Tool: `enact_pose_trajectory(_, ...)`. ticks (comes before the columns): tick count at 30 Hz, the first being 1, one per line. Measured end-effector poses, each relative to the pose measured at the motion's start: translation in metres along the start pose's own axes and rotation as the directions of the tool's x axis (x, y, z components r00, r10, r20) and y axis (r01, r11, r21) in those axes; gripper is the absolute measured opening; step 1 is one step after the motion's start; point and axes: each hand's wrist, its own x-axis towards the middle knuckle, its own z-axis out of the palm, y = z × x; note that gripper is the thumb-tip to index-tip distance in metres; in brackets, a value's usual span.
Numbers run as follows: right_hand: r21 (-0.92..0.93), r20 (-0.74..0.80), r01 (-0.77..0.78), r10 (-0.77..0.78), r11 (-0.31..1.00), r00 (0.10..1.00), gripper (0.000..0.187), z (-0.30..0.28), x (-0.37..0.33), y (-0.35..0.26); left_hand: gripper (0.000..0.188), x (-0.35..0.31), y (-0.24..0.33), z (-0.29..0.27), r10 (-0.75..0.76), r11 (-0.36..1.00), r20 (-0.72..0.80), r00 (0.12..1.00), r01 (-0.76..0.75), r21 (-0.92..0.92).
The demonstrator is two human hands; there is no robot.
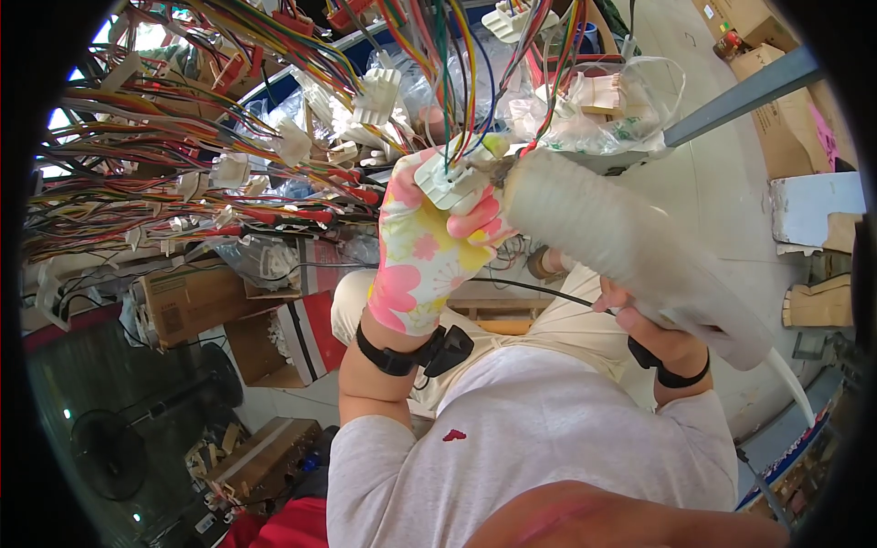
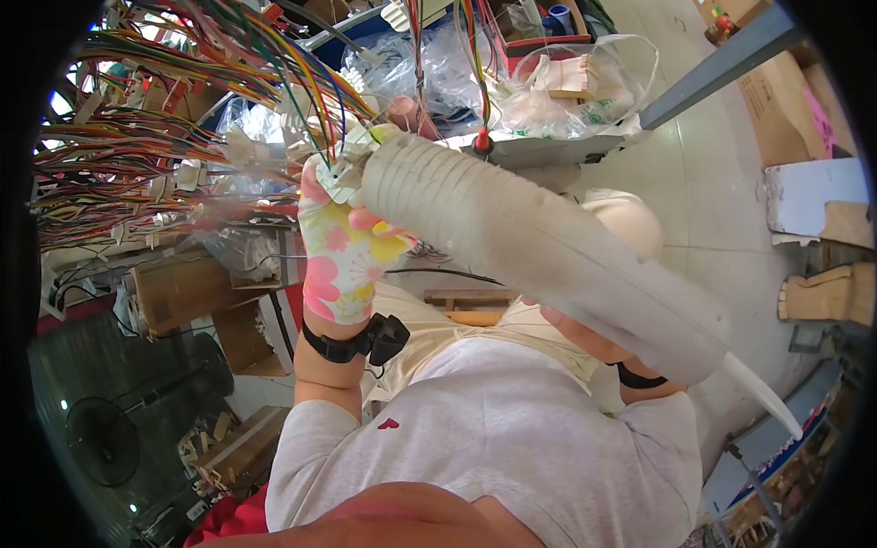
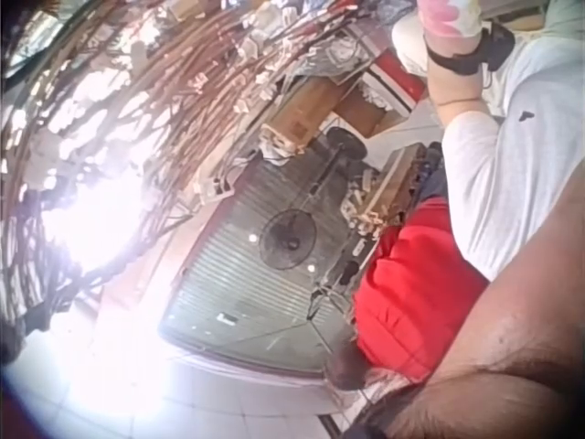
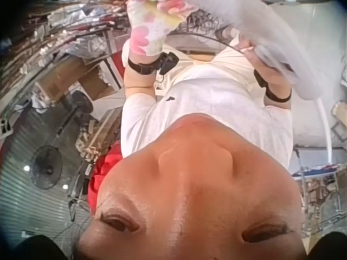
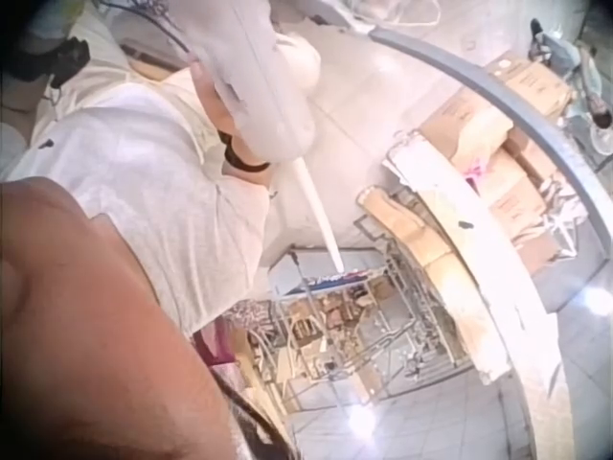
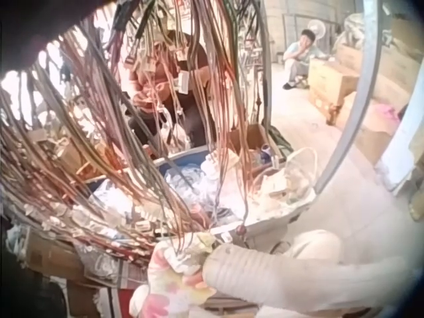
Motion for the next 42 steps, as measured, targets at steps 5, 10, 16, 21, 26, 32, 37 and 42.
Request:
enact_pose_trajectory(5,-0.09,0.062,0.019,-0.014,0.996,0.998,0.041,-0.001,-0.003,0.006,0.043,0.0,0.001,-0.008,0.036,0.996,-0.009,0.999,-0.035,0.087)
enact_pose_trajectory(10,0.022,0.033,-0.012,0.011,1.0,0.999,0.039,-0.002,0.001,0.001,0.037,-0.002,-0.006,0.002,0.213,0.966,-0.321,0.923,-0.149,0.212)
enact_pose_trajectory(16,0.161,0.003,-0.04,0.04,0.986,0.999,0.037,-0.006,0.012,-0.018,0.037,-0.004,-0.003,-0.008,0.178,0.974,-0.256,0.95,-0.133,0.183)
enact_pose_trajectory(21,0.229,-0.025,-0.035,0.042,0.973,0.999,0.035,-0.007,0.017,-0.028,0.04,-0.003,-0.001,-0.01,0.119,0.991,-0.165,0.979,-0.108,0.073)
enact_pose_trajectory(26,0.286,-0.072,-0.003,0.024,0.958,0.997,0.03,-0.006,0.015,-0.026,0.039,0.002,0.002,-0.007,0.046,0.998,0.054,0.997,-0.048,0.034)
enact_pose_trajectory(32,0.174,-0.093,-0.012,0.029,0.985,0.995,0.034,-0.004,0.009,-0.022,0.036,0.0,0.0,-0.002,0.066,0.997,-0.03,0.997,-0.065,0.029)
enact_pose_trajectory(37,0.51,-0.143,-0.061,0.154,0.858,0.978,0.038,-0.005,0.014,-0.031,0.032,0.0,-0.001,-0.001,0.078,0.996,-0.013,0.997,-0.077,0.042)
enact_pose_trajectory(42,0.546,-0.132,-0.091,0.193,0.833,0.972,0.036,-0.006,0.017,-0.037,0.03,0.0,-0.002,0.002,0.087,0.996,-0.024,0.996,-0.086,0.018)
